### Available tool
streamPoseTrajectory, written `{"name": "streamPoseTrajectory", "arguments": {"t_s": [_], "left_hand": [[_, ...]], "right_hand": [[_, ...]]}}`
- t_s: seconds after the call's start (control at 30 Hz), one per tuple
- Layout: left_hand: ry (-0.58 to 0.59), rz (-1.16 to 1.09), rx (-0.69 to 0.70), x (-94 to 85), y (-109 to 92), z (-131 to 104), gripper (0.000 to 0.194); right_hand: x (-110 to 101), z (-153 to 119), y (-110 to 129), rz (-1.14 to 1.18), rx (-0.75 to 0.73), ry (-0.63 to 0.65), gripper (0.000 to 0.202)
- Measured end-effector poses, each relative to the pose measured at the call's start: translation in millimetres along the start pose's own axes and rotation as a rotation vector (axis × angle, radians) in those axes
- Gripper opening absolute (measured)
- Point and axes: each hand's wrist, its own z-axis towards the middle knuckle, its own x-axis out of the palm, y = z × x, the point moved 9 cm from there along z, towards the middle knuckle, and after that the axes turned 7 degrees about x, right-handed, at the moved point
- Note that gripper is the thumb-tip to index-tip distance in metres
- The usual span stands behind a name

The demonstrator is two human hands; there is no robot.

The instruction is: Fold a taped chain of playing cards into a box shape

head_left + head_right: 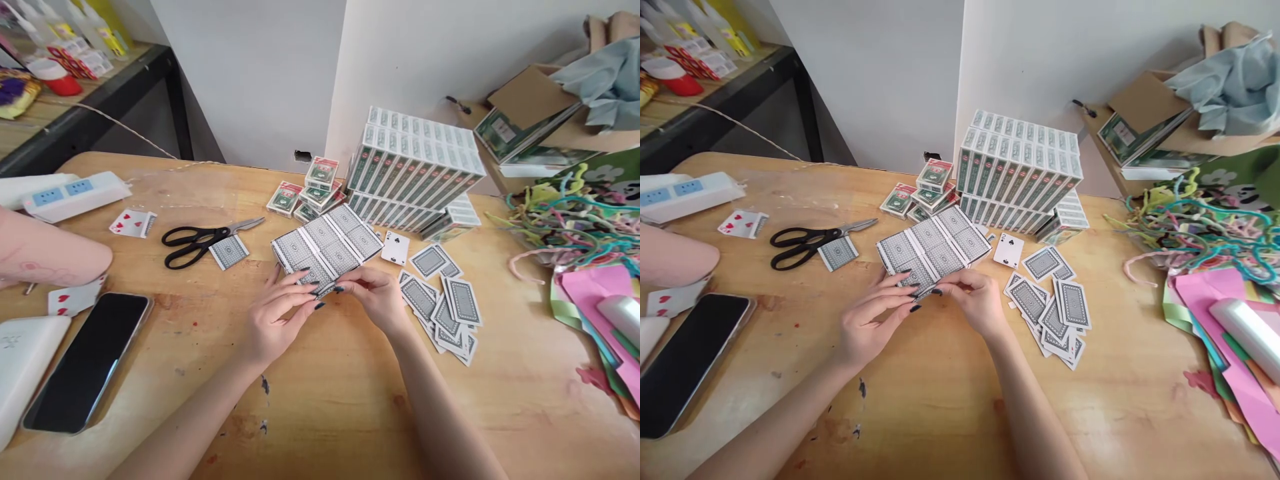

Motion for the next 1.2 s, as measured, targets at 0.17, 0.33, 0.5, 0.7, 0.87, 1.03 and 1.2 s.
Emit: {"name": "streamPoseTrajectory", "arguments": {"t_s": [0.17,0.33,0.5,0.7,0.87,1.03,1.2], "left_hand": [[-0.007,-0.015,-0.062,-0.3,1.5,-1.4,0.009],[0.034,0.003,-0.016,2.2,-1.9,-0.5,0.015],[0.071,0.045,0.019,6.9,-5.5,0.6,0.026],[0.036,0.053,0.054,5.7,-7.3,1.0,0.028],[0.003,0.033,0.032,3.3,-7.0,1.1,0.026],[-0.059,0.05,-0.033,1.9,-3.2,0.1,0.022],[-0.103,0.051,-0.045,0.0,-0.7,-2.5,0.018]], "right_hand": [[1.9,1.3,2.9,-0.026,0.021,0.05,0.009],[2.2,2.9,15.5,-0.162,-0.072,0.081,0.009],[5.5,1.4,28.0,-0.263,-0.172,0.119,0.011],[9.0,-1.6,40.8,-0.352,-0.301,0.125,0.013],[5.3,-2.7,46.2,-0.451,-0.406,0.05,0.013],[2.3,-1.6,48.9,-0.437,-0.414,-0.02,0.01],[3.8,-5.1,32.0,-0.287,-0.208,-0.078,0.017]]}}
